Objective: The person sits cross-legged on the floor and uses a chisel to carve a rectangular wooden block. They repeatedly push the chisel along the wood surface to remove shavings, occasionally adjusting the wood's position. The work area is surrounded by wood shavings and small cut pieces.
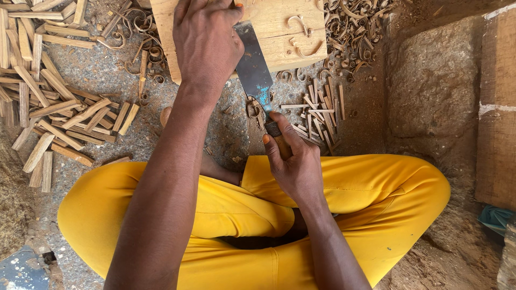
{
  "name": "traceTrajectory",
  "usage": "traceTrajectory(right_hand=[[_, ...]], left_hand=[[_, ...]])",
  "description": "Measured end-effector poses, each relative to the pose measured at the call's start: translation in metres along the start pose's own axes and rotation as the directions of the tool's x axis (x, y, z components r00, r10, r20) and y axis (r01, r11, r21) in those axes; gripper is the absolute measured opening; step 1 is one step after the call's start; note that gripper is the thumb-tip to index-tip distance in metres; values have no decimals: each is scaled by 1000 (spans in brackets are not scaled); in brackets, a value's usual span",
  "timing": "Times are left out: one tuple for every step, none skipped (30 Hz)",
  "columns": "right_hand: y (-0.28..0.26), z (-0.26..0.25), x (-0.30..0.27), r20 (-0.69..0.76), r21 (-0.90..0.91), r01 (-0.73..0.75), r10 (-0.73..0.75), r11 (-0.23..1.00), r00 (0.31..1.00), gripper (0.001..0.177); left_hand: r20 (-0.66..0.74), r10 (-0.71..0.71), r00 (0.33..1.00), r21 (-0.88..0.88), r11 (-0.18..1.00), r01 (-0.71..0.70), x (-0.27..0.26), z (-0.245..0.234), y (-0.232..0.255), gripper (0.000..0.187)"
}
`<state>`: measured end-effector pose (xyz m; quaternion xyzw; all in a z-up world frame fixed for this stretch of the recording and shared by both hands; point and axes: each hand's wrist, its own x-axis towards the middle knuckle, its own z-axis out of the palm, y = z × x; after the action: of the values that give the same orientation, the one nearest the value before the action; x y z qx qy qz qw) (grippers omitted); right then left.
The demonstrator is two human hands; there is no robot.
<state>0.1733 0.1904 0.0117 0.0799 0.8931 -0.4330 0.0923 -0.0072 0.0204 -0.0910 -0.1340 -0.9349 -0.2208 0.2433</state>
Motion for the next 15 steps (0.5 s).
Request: traceTrajectory(right_hand=[[0, 0, 0, 7, -10, -20, 20, 1000, 1000, 44], [0, 0, 0, 2, -5, -6, 6, 1000, 1000, 44], [0, -1, 0, -2, 0, 7, -7, 1000, 1000, 44], [0, -1, 0, -7, 4, 20, -20, 1000, 1000, 44], [0, -1, 0, -5, 4, 11, -11, 1000, 1000, 44], [0, 0, 0, -2, 4, 2, -2, 1000, 1000, 44], [1, 0, 0, 0, 4, -7, 7, 1000, 1000, 44], [1, 0, 0, -2, 9, 5, -5, 1000, 1000, 44], [2, 0, 0, -5, 15, 18, -18, 1000, 1000, 44], [2, 1, 0, -7, 20, 31, -31, 999, 1000, 43], [3, 1, 0, -12, 25, 44, -44, 999, 999, 43], [3, 1, 0, -16, 30, 57, -57, 998, 998, 43], [3, 1, 0, -21, 35, 72, -71, 997, 997, 43], [3, 1, 1, -13, 21, 46, -46, 999, 999, 44], [3, 1, 0, -4, 8, 19, -19, 1000, 1000, 44]], left_hand=[[0, 0, 1000, -2, 1000, 0, 0, 0, 0, 23], [0, 1, 1000, -4, 1000, -1, 0, 0, 0, 24], [1, 1, 1000, -6, 1000, -1, 0, 0, 0, 25], [-2, 6, 1000, 1, 1000, -6, 0, 0, 0, 26], [-5, 10, 1000, 9, 1000, -10, 0, 0, 0, 27], [-8, 14, 1000, 16, 1000, -14, 0, 0, -1, 27], [-5, 9, 1000, 9, 1000, -9, 0, 0, -1, 27], [-1, 4, 1000, 1, 1000, -4, -1, 0, -1, 27], [2, -1, 1000, -5, 1000, 1, 0, 0, -1, 28], [1, 1, 1000, -4, 1000, -1, 0, 1, -2, 27], [0, 3, 1000, -3, 1000, -3, -1, 1, -2, 27], [-1, 5, 1000, -2, 1000, -5, -1, 1, -1, 27], [-7, 10, 1000, -1, 1000, -10, 0, 1, -2, 27], [-14, 15, 1000, 0, 1000, -15, 0, 1, -2, 27], [-18, 19, 1000, 1, 1000, -19, 0, 2, -2, 26]])
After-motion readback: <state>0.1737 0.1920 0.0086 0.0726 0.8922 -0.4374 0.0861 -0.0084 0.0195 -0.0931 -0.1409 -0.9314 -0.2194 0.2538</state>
